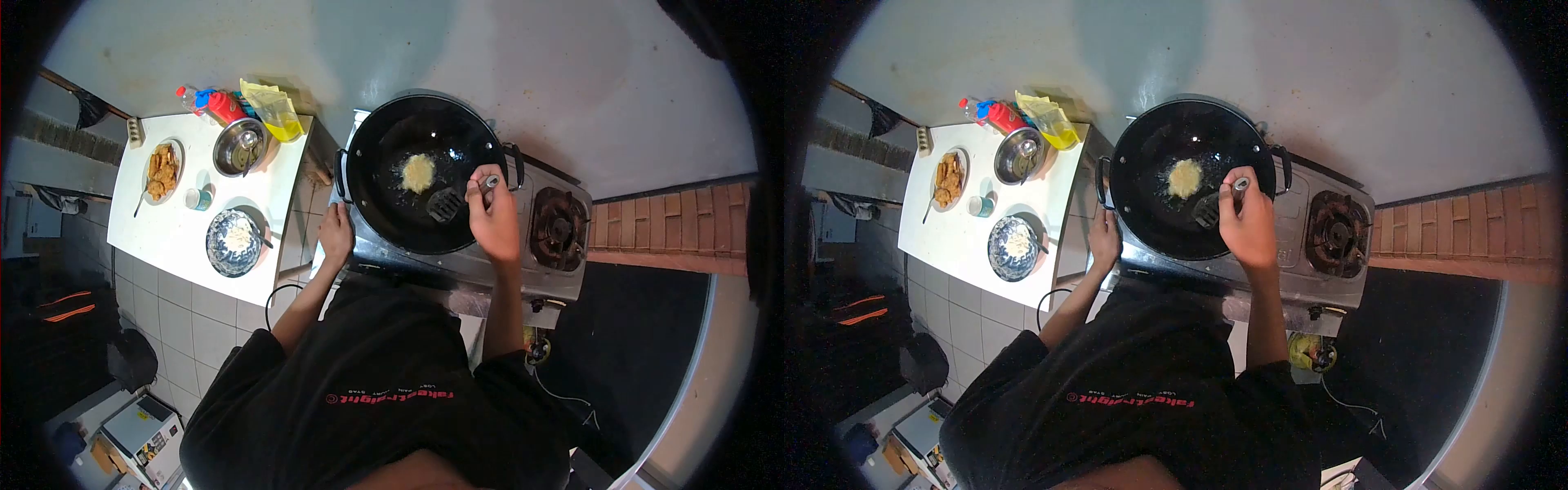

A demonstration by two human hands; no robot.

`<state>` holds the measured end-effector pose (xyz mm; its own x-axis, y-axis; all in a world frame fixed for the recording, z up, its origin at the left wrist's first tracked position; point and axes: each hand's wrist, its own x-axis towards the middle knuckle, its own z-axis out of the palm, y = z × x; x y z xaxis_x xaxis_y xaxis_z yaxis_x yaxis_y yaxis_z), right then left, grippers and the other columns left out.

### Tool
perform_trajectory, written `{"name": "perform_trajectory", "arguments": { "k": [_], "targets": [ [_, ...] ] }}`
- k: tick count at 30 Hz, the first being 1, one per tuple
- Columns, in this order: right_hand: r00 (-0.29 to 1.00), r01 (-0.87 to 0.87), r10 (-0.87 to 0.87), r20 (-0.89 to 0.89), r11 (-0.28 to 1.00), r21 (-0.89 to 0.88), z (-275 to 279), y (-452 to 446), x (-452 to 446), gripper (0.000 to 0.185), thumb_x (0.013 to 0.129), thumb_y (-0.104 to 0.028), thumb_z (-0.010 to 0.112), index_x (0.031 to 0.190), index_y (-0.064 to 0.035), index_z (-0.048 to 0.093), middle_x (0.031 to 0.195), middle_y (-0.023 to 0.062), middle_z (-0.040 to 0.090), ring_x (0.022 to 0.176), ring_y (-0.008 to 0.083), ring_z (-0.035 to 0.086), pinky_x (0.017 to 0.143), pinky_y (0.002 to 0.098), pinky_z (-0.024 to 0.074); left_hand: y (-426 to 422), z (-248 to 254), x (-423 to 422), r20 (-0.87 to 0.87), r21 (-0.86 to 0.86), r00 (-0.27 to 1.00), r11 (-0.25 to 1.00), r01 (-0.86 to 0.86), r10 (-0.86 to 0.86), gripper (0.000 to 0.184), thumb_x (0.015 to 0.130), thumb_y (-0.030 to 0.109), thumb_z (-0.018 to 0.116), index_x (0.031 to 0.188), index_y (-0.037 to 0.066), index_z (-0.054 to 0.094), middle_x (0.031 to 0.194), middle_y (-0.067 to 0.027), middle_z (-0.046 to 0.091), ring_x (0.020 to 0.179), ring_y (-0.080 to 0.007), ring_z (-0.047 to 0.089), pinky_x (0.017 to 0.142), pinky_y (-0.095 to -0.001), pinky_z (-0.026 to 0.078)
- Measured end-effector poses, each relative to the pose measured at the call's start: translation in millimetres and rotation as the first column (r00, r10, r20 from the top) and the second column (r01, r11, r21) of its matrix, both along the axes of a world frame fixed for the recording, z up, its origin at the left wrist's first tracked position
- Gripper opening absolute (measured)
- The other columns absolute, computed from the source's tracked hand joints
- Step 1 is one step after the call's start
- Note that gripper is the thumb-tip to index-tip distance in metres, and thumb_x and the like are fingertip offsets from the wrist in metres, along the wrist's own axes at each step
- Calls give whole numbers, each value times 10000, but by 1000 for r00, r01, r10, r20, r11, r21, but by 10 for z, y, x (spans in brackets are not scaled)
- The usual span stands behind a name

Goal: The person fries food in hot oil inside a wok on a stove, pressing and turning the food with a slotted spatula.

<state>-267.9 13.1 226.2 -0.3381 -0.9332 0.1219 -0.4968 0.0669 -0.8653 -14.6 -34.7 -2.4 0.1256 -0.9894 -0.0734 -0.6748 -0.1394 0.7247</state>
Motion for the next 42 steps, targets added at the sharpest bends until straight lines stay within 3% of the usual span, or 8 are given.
{"name": "perform_trajectory", "arguments": {
  "k": [6,13,19,23,30,33,39,42],
  "targets": [
    [999,27,-24,26,995,-100,-72,-7,-44,42,964,-65,551,978,-40,520,647,43,492,568,84,441,531,285,370,1,-24,18,9,28,1000,1000,10,-10,506,1055,412,328,1118,-5,608,1090,-235,638,1040,-447,592,911,-546,416],
    [1000,-21,22,22,1000,-12,-47,-3,-11,41,964,-63,548,979,-47,513,639,35,480,570,82,434,528,282,359,-1,-5,29,-2,68,1000,997,27,-27,523,1054,423,321,1148,-3,609,1124,-230,636,1075,-433,587,938,-544,403],
    [997,22,-13,74,993,-117,-73,-7,-31,52,968,-71,544,977,-46,499,645,25,482,580,77,433,537,277,361,-10,-54,42,-6,90,1000,996,23,-23,537,1051,430,325,1214,-3,599,1187,-236,629,1121,-428,576,975,-541,388],
    [999,-3,3,47,1000,10,16,12,-6,46,973,-72,536,984,-53,496,649,24,477,588,74,429,539,278,360,-12,-53,36,7,95,1000,995,24,-25,540,1050,429,326,1239,-1,591,1199,-238,626,1133,-424,573,983,-541,384],
    [996,14,-5,85,994,-105,-72,-8,-39,49,973,-72,536,976,-47,494,650,28,474,583,73,429,539,280,365,-3,-47,32,-11,50,1000,998,26,-25,505,1052,412,330,1127,-2,608,1118,-237,637,1056,-443,589,926,-551,405],
    [1000,-3,3,14,1000,19,29,10,-5,52,974,-72,535,980,-47,490,646,27,470,581,74,429,537,280,363,-4,-64,22,4,17,1000,1000,13,-13,494,1053,406,332,1105,0,608,1103,-238,637,1039,-445,593,913,-549,410],
    [996,6,4,87,994,-108,-113,-14,-34,50,970,-66,537,974,-46,491,633,37,473,572,83,429,537,285,364,12,12,8,16,33,1000,999,5,-5,486,1054,401,332,1090,3,607,1091,-236,637,1031,-444,594,900,-546,416],
    [999,-3,6,49,999,-44,-21,-11,-18,49,972,-64,535,976,-47,489,630,31,462,570,79,424,534,282,358,14,22,2,14,31,1000,1000,2,-2,482,1055,400,330,1073,4,605,1082,-236,637,1027,-444,594,894,-547,417]
  ]
}}
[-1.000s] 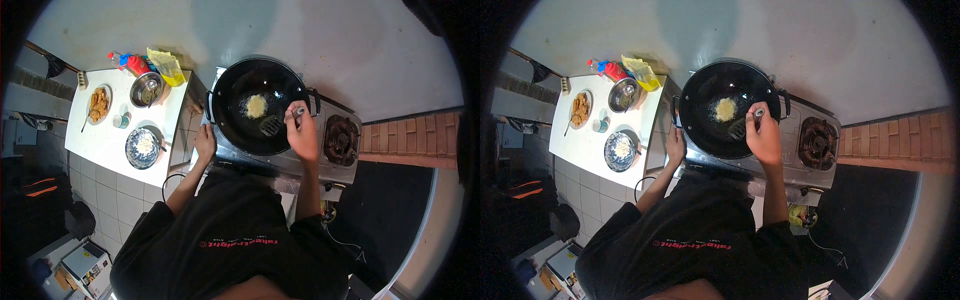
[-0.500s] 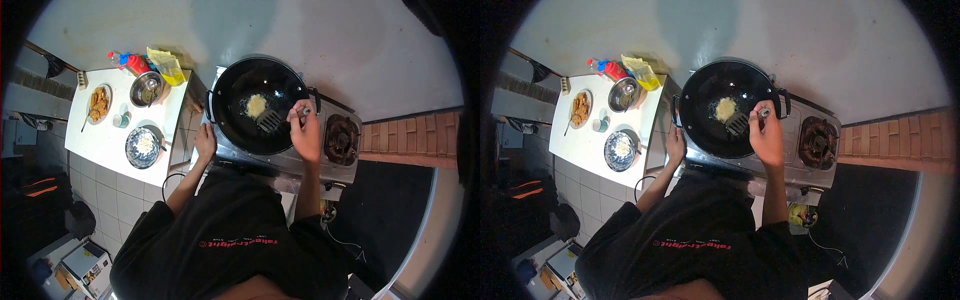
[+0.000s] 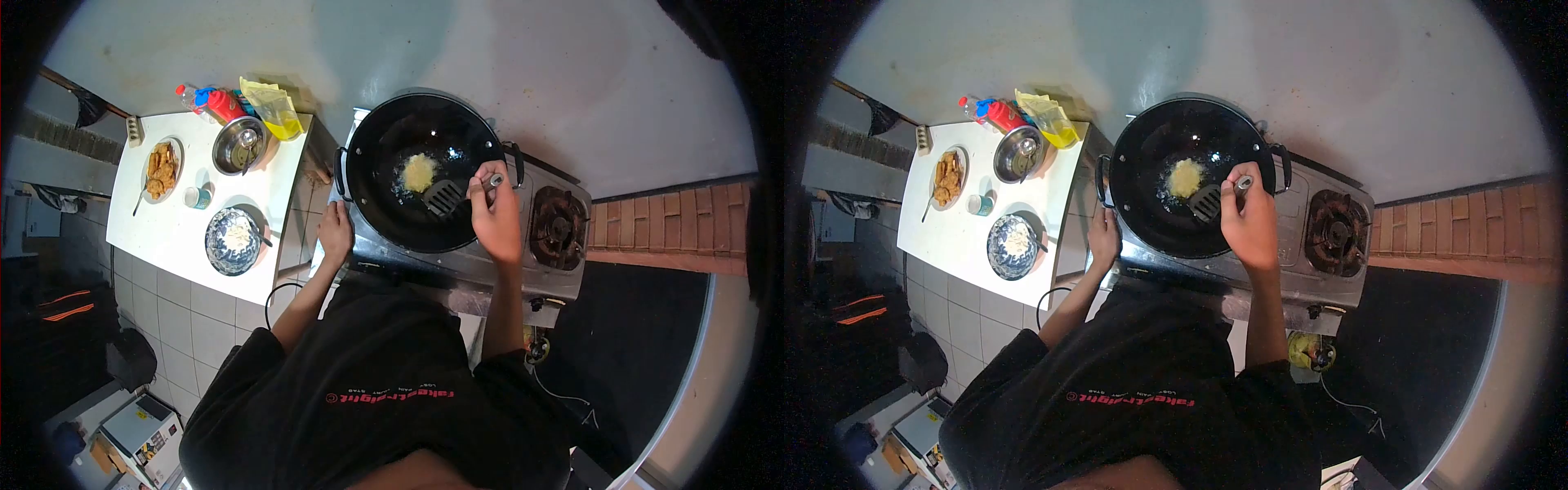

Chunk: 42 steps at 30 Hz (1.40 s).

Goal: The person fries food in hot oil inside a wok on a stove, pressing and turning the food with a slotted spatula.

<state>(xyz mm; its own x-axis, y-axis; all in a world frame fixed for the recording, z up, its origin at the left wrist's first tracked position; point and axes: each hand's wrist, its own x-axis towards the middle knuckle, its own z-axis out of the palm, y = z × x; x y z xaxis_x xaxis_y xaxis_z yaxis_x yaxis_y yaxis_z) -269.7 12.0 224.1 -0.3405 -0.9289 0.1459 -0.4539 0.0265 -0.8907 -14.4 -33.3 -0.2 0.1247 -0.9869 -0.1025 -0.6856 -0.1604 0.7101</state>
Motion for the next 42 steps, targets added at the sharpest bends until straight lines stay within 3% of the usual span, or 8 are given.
{"name": "perform_trajectory", "arguments": {
  "k": [10,16,22,25,31,37,39,42],
  "targets": [
    [999,8,-6,35,998,-70,-43,-4,-9,47,973,-63,531,982,-46,489,632,48,469,564,84,424,533,285,360,-11,-6,8,-5,-16,1000,1000,20,-20,483,1052,403,331,1041,5,605,1022,-249,653,990,-452,606,884,-554,421],
    [1000,-24,24,-20,999,48,-4,-2,4,44,972,-68,530,982,-47,493,636,46,477,566,90,436,534,286,366,-11,-12,8,11,-41,1000,999,19,-19,470,1050,387,343,1048,2,614,1020,-250,648,989,-452,605,876,-547,425],
    [1000,16,-15,6,999,-36,22,-14,1,49,974,-68,529,977,-45,486,637,49,484,568,93,438,536,285,360,-6,45,-10,1,-59,1000,998,15,-15,461,1051,378,344,1002,1,604,1016,-242,642,978,-455,603,855,-542,430],
    [999,-26,27,-16,997,75,71,-5,16,49,972,-64,532,971,-45,487,637,45,480,567,91,437,534,284,363,-20,11,9,-10,-34,999,999,30,-30,465,1053,382,339,986,1,597,1017,-239,639,977,-456,600,846,-539,433],
    [1000,-2,2,19,999,-35,-41,-22,-28,57,974,-68,535,971,-41,485,636,49,472,577,89,437,539,287,365,-13,-2,5,4,-24,1000,1000,17,-17,481,1055,396,333,1017,-4,598,1037,-239,635,1000,-451,594,869,-540,428],
    [1000,-19,20,-18,997,76,2,-9,-22,55,976,-68,537,974,-44,488,651,44,473,582,84,429,537,290,362,-19,-61,22,-11,-6,1000,1000,27,-27,507,1057,412,317,1070,-3,607,1073,-232,636,1040,-439,590,911,-539,413],
    [999,6,-3,48,998,-70,-114,-26,-48,58,977,-70,537,978,-43,486,656,49,475,582,86,430,540,290,363,-20,-50,26,-2,0,1000,1000,30,-30,509,1057,412,315,1078,-3,609,1078,-233,636,1040,-439,591,911,-537,413],
    [999,23,-21,45,998,-54,-5,-13,-13,55,980,-70,534,980,-43,486,653,46,469,584,86,429,540,290,362,-18,-45,15,7,-2,1000,1000,26,-26,506,1057,409,318,1085,-2,611,1079,-233,637,1037,-439,592,907,-536,416]
  ]
}}
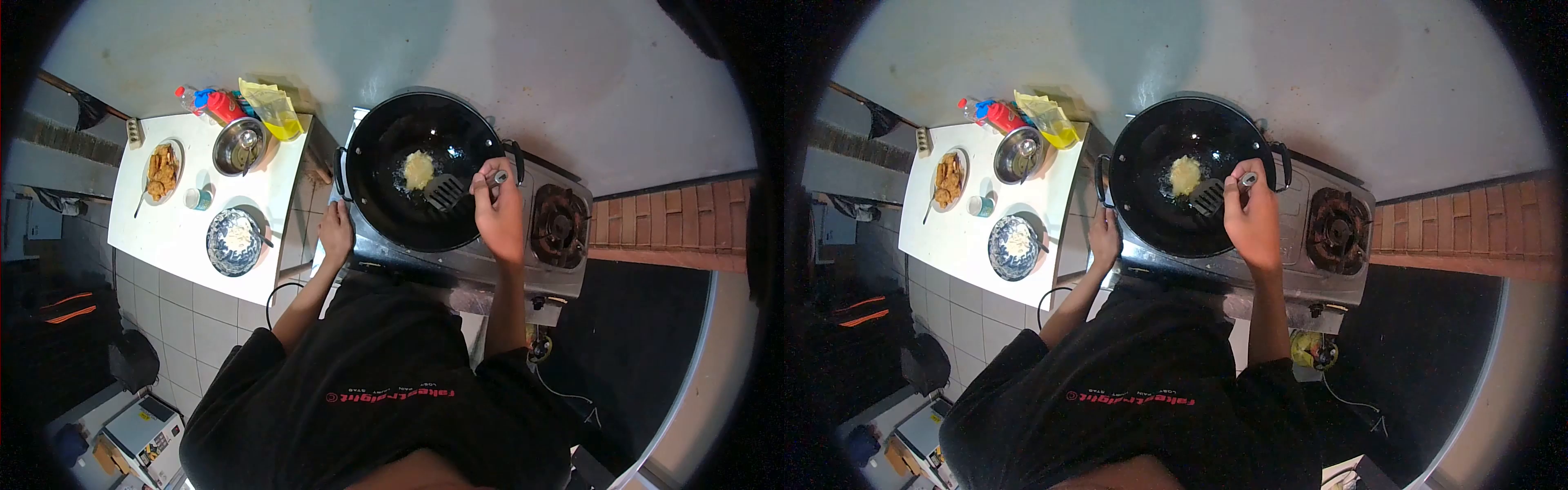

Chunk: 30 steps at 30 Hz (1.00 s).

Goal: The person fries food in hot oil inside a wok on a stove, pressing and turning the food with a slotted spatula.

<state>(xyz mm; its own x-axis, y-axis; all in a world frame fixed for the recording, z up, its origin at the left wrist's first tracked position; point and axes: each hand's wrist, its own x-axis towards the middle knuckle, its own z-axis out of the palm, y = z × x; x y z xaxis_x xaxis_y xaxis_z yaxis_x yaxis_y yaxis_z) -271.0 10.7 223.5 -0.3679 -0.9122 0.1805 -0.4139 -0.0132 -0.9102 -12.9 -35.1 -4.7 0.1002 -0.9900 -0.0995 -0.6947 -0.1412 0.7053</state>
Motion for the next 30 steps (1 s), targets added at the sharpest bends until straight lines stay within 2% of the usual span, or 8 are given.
{"name": "perform_trajectory", "arguments": {
  "k": [3,9,13,15,21,22,24,30],
  "targets": [
    [995,-20,29,-94,995,97,96,23,13,46,982,-68,528,978,-44,488,653,40,467,587,84,431,540,288,361,1,-11,0,-3,-31,1000,999,-4,4,493,1056,401,328,1081,-1,612,1071,-234,640,1027,-436,596,895,-540,421],
    [999,-29,29,-17,1000,10,-18,10,-32,62,980,-79,537,976,-42,487,662,49,475,589,91,437,536,288,361,1,31,6,-17,-18,1000,1000,-4,3,473,1052,386,349,1075,-4,615,1057,-238,646,1003,-441,602,877,-546,427],
    [999,-26,28,-46,999,39,84,22,-3,67,980,-85,541,974,-43,490,664,44,477,592,91,438,534,287,359,-3,16,2,-39,4,999,1000,-9,9,467,1051,383,354,1051,-6,613,1048,-246,645,995,-453,599,875,-545,429],
    [994,-42,56,-91,987,154,118,25,5,62,983,-82,537,969,-42,491,667,39,477,599,86,439,535,282,360,1,2,-2,-35,-9,999,1000,-14,14,465,1051,382,354,1038,-6,611,1047,-250,642,994,-455,597,870,-546,430],
    [999,-33,33,-31,999,-9,1,6,-20,68,986,-89,537,975,-46,486,654,43,460,597,79,419,540,284,357,10,45,-5,-34,-31,999,999,-8,7,468,1052,384,352,1033,-6,610,1044,-250,641,992,-454,597,867,-542,433],
    [999,-31,31,-31,999,-9,49,16,-15,68,986,-89,537,975,-46,486,654,43,460,597,79,419,540,284,357,7,29,1,-35,-44,999,999,0,-1,472,1052,386,351,1041,-7,611,1043,-248,642,990,-453,599,869,-541,432],
    [993,-42,58,-101,988,150,163,32,0,68,988,-96,536,977,-50,486,654,40,455,596,78,412,540,285,355,0,1,11,-31,-38,999,999,4,-5,475,1052,387,349,1045,-9,612,1040,-246,642,986,-454,599,868,-542,432],
    [998,-48,51,-28,995,93,95,31,7,77,987,-99,539,976,-47,484,653,50,454,590,89,411,538,291,353,-4,-13,14,-12,-30,1000,1000,2,-2,484,1053,390,345,1065,-12,613,1042,-242,642,986,-453,599,871,-541,432]
  ]
}}
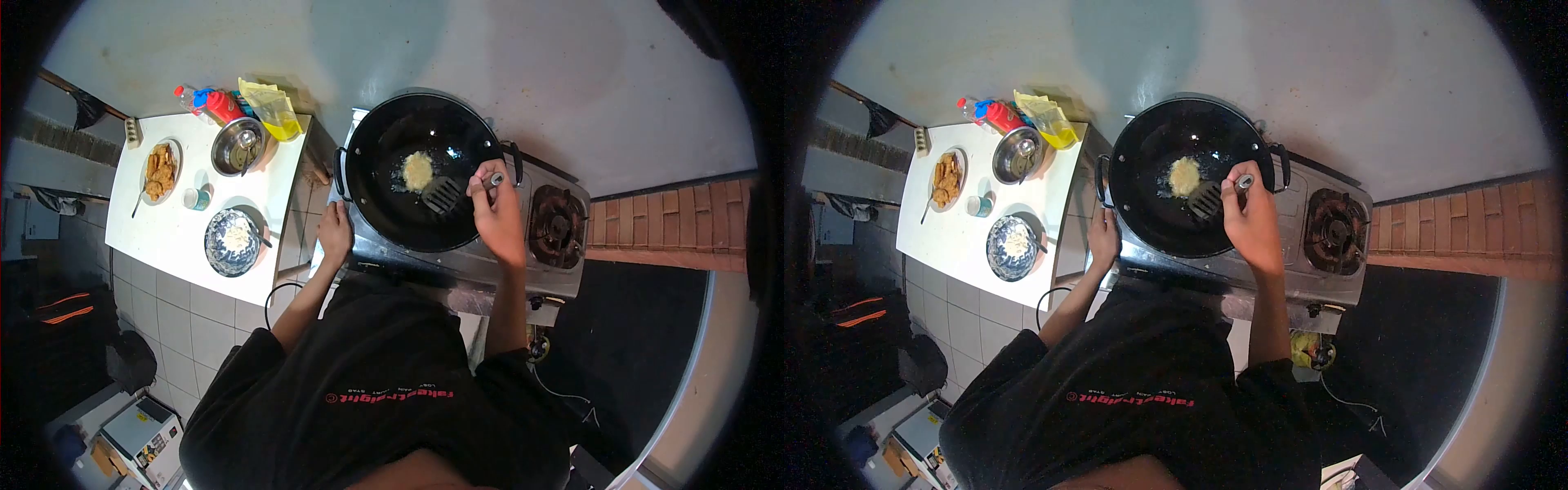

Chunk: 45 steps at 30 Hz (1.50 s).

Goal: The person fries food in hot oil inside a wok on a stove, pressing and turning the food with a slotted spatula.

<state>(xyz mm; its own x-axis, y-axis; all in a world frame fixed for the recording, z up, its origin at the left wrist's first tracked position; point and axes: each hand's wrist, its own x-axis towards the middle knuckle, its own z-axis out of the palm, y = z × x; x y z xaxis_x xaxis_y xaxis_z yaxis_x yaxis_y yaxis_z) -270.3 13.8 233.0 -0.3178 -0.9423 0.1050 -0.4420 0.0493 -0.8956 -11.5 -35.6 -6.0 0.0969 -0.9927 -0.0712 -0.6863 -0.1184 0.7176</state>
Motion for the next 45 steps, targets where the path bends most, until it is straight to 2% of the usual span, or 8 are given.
{"name": "perform_trajectory", "arguments": {
  "k": [16,22,27,29,33,36,42,45],
  "targets": [
    [997,-51,55,-58,996,71,42,27,19,74,990,-93,532,975,-40,483,661,36,456,600,80,410,547,284,361,3,21,0,-12,40,1000,999,1,0,503,1052,411,333,1081,-9,609,1096,-250,640,1029,-447,597,907,-546,411],
    [999,-36,35,28,999,19,7,24,26,81,993,-98,531,971,-40,479,653,43,451,590,82,408,545,286,357,-2,23,-5,-15,55,1000,998,-11,12,520,1053,412,329,1149,-12,614,1120,-251,641,1056,-448,594,939,-544,406],
    [996,-55,62,-59,993,108,23,26,4,70,988,-90,541,973,-50,485,662,16,446,595,70,400,544,274,348,-5,44,-4,-15,75,1000,997,-4,5,526,1054,411,327,1185,-11,611,1128,-251,641,1069,-447,591,949,-540,408],
    [999,-42,42,-9,998,39,-86,11,-12,71,986,-89,544,973,-50,486,663,18,445,596,72,401,545,277,349,-6,35,3,-18,84,1000,997,3,-1,525,1054,410,327,1185,-11,611,1128,-250,641,1070,-446,592,947,-539,410],
    [997,44,-43,64,999,-11,-81,5,2,70,984,-88,546,968,-48,490,666,21,448,606,75,405,548,278,351,2,29,-7,-15,38,1000,999,1,0,513,1054,406,329,1133,-12,614,1111,-251,640,1049,-448,594,920,-541,418],
    [999,-12,13,-42,999,34,5,14,0,62,983,-84,546,964,-55,494,676,14,455,620,72,406,554,274,351,3,32,-9,-9,25,1000,1000,1,-1,502,1054,402,330,1095,-10,613,1089,-248,639,1032,-450,595,903,-543,420],
    [997,28,-29,73,1000,10,-80,30,-16,69,988,-88,539,967,-52,484,681,22,456,628,75,412,564,275,358,2,16,-10,-6,28,1000,1000,-4,4,485,1053,393,336,1069,-6,610,1062,-242,638,1013,-454,595,887,-543,422],
    [1000,4,-3,2,999,-32,-78,29,-20,70,991,-92,537,965,-52,486,676,14,446,625,73,410,562,275,357,1,35,-16,-7,25,1000,1000,4,-4,481,1052,390,338,1058,-6,611,1062,-242,635,1006,-457,593,882,-543,422]
  ]
}}
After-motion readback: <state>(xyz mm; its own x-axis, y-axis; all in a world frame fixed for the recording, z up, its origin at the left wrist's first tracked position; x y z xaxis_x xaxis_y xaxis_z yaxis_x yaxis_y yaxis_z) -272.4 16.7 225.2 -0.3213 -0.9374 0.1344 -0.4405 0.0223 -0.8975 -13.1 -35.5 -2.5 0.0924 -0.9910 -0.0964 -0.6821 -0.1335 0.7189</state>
